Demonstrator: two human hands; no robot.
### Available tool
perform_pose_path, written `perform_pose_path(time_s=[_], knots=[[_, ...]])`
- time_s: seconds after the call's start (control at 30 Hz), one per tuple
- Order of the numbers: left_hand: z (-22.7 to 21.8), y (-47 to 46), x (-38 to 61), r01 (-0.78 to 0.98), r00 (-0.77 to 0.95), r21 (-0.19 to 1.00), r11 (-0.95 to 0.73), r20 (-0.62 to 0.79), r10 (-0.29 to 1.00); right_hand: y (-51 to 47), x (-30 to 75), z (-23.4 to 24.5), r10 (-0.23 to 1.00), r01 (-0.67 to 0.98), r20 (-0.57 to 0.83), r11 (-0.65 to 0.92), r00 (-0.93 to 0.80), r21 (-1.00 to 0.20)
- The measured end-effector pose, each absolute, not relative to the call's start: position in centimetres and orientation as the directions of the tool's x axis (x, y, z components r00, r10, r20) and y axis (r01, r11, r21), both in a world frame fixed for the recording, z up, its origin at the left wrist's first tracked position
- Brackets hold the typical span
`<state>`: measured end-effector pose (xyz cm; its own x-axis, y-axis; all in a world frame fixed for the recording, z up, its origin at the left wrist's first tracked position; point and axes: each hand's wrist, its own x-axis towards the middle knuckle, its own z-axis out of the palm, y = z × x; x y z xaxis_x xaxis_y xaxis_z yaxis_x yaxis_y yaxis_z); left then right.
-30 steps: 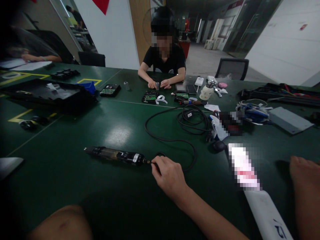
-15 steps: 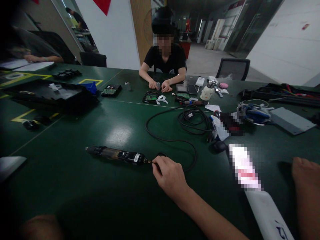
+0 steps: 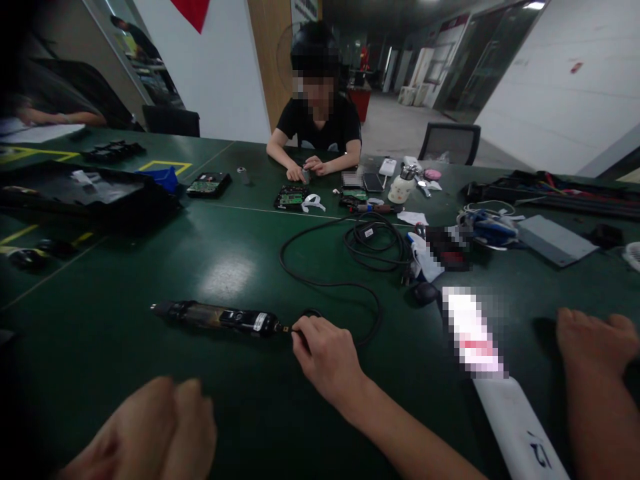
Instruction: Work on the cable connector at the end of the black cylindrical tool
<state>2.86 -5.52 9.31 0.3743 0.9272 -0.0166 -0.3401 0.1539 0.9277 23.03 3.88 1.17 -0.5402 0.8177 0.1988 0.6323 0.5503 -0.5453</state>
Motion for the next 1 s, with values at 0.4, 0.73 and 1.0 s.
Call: perform_pose_path(time_s=[0.4, 0.73, 1.0], knots=[[5.0, -0.1, 2.2, -0.572, 0.217, 0.772, 0.277, -0.183, 0.959, 3.9, 22.9, 0.5, 0.819, 0.665, 0.222, 0.563, -0.530, -0.491], [1.4, 2.6, -1.8, 0.637, 0.539, 0.331, -0.696, 0.454, 0.709, 4.0, 22.9, 1.3, 0.819, 0.648, 0.180, 0.548, -0.545, -0.529], [0.8, 2.8, -0.2, 0.747, 0.483, 0.241, -0.620, 0.445, 0.754, 4.0, 23.0, 1.3, 0.810, 0.644, 0.199, 0.566, -0.552, -0.515]])
